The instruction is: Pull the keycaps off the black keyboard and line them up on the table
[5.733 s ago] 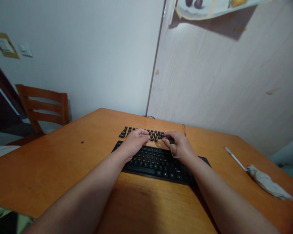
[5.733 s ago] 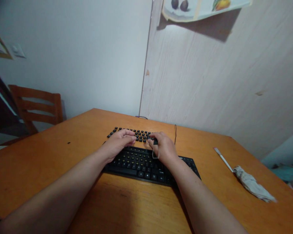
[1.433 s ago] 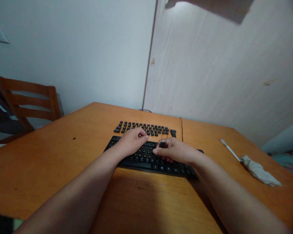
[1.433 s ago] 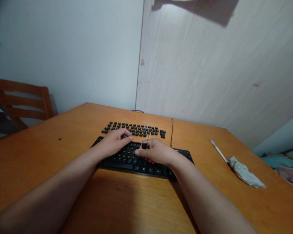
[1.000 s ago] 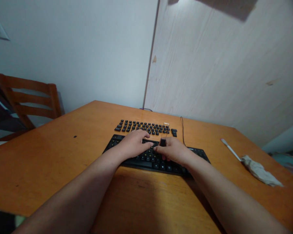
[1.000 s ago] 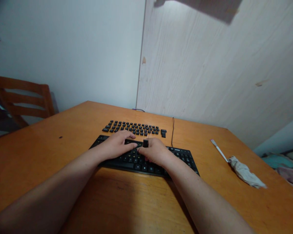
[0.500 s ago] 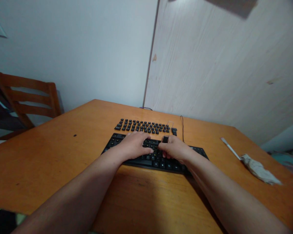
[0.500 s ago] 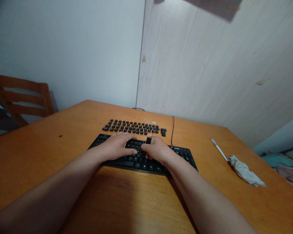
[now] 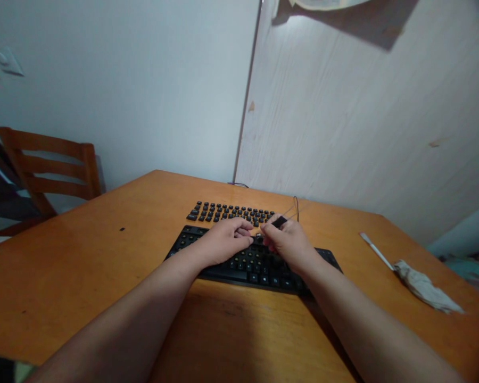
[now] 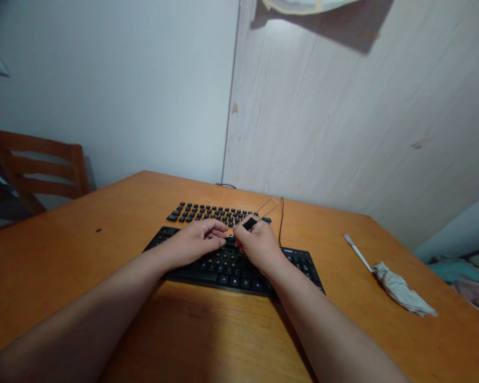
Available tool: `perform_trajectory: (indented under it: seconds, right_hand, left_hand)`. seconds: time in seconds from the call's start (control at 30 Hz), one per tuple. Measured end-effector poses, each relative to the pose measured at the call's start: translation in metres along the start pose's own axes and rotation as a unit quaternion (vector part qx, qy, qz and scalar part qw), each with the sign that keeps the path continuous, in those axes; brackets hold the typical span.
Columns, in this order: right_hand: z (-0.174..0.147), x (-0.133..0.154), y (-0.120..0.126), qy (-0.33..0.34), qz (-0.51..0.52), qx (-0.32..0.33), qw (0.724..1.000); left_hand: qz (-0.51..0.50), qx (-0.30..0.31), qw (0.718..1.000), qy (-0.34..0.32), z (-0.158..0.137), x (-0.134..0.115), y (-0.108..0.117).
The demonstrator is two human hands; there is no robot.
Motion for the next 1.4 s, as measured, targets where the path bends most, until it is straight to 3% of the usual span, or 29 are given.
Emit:
perform_trajectory:
  seconds: [0.17, 0.6, 0.8, 0.97, 1.17, 1.4]
  right_hand:
    - [-0.004, 0.002, -0.008, 0.058, 0.000, -0.016, 0.998]
    - [-0.008, 0.006, -0.005, 0.153, -0.033, -0.027, 0.987]
    - [-0.001, 0.001, 0.002, 0.276, -0.213, 0.011, 0.937]
    - [-0.002, 0.001, 0.002, 0.310, -0.285, 0.047, 0.906]
    - [0.002, 0.001, 0.004, 0.320, -0.314, 0.041, 0.893]
    - [0.029, -0.024, 0.035, 0.227, -0.363, -0.032, 0.903]
  left_hand:
    - [-0.123, 0.025, 0.991, 0.048, -0.004, -0.009, -0.003]
    - [-0.253, 0.005, 0.963, 0.090, -0.002, -0.004, -0.002]
    - [-0.306, -0.004, 0.947, 0.099, -0.001, -0.005, 0.003]
    - [-0.318, 0.007, 0.943, 0.099, -0.001, -0.006, 0.004]
    - [-0.284, -0.008, 0.954, 0.096, 0.000, -0.003, 0.004]
    - [-0.092, -0.148, 0.983, 0.064, 0.007, 0.005, 0.016]
Point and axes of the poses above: each hand's wrist, its own z-axis towards the middle knuckle, its own y-axis out of the back of the hand, x = y × z, the point moved 2 cm from there along z, towards the middle knuckle
